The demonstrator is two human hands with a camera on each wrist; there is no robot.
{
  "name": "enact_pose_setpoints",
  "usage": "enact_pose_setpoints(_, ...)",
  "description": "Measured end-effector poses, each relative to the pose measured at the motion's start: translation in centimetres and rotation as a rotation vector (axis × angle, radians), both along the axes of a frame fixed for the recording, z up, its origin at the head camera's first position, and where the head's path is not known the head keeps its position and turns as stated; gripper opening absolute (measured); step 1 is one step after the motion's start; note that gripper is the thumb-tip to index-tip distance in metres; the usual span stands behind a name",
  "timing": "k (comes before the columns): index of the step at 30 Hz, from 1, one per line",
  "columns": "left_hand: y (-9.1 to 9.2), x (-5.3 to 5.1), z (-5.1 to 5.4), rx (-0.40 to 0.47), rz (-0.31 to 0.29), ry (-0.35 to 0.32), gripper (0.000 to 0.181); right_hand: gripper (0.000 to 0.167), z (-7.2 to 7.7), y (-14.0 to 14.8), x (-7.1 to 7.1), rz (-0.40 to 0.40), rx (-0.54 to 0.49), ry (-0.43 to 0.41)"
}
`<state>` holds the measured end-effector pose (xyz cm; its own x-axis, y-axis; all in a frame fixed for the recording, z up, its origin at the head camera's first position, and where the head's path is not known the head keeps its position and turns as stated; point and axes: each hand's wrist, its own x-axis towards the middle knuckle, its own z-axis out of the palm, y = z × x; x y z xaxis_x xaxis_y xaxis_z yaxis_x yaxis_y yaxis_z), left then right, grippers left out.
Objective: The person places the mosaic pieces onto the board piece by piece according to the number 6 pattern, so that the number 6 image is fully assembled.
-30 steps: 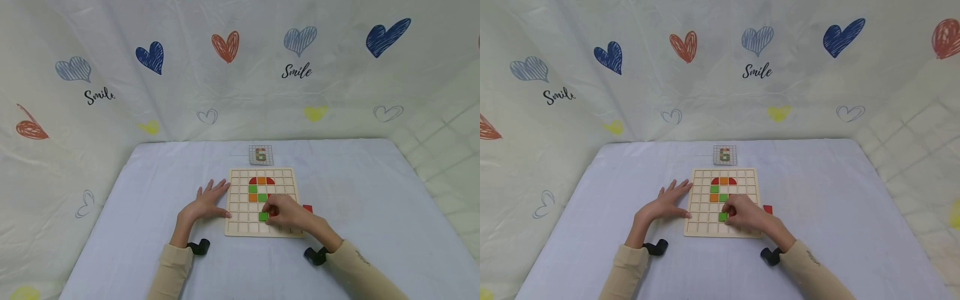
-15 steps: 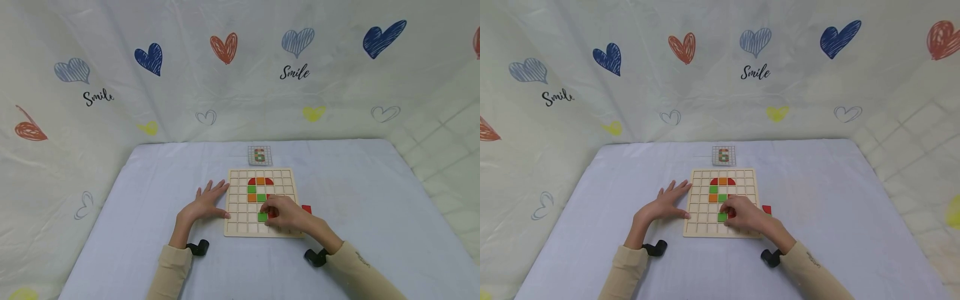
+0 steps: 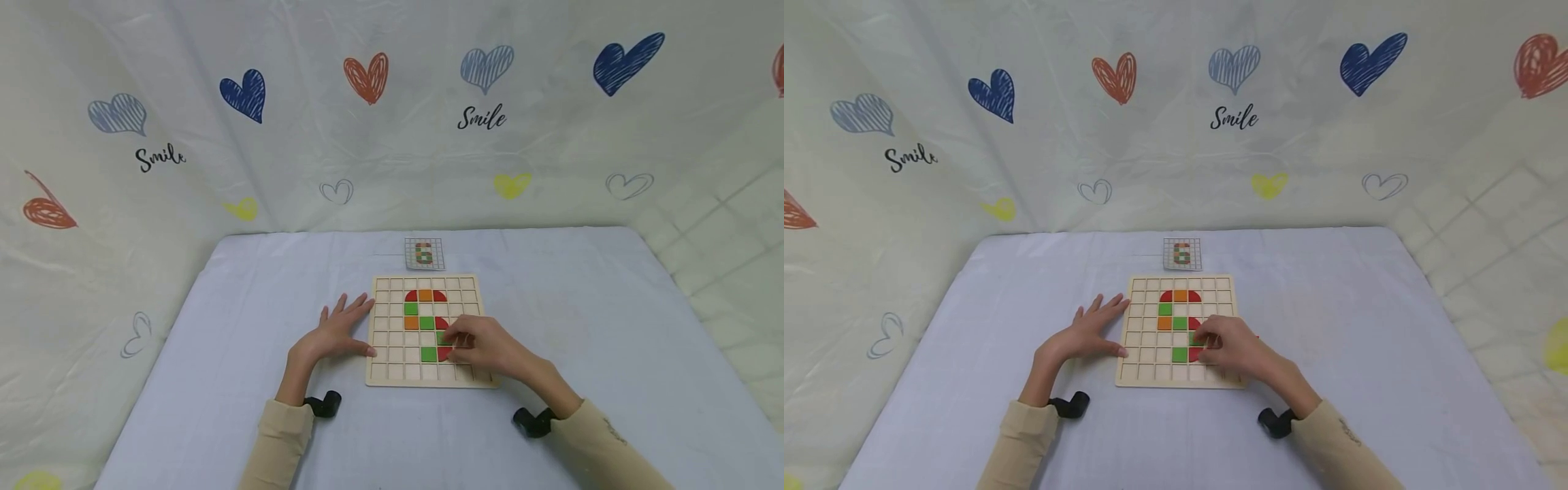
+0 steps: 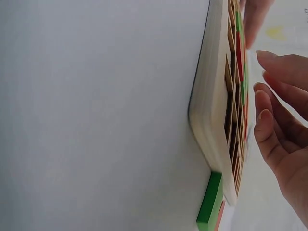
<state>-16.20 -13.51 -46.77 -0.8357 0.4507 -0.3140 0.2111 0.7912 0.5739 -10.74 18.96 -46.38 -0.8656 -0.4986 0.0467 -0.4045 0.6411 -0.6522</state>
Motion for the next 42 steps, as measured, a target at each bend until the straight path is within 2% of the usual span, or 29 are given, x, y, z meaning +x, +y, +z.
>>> enact_pose_setpoints(16,0.0,-0.1,0.0,-0.008,0.009,-0.009,0.104,0.023,0.3,2.9,0.9,-0.104,0.013,-0.033)
enact_pose_setpoints(23,-0.1,-0.1,-0.1,-0.004,0.008,-0.012,0.105,0.024,0.0,4.3,1.2,-0.135,0.036,-0.007)
enact_pose_setpoints(32,-0.1,0.0,-0.1,-0.005,0.004,-0.007,0.104,0.022,-0.1,6.3,1.8,-0.184,0.054,0.071)
enact_pose_setpoints(42,0.0,-0.1,0.0,0.002,0.000,-0.009,0.104,0.021,-0.3,6.7,1.3,-0.291,0.133,0.030)
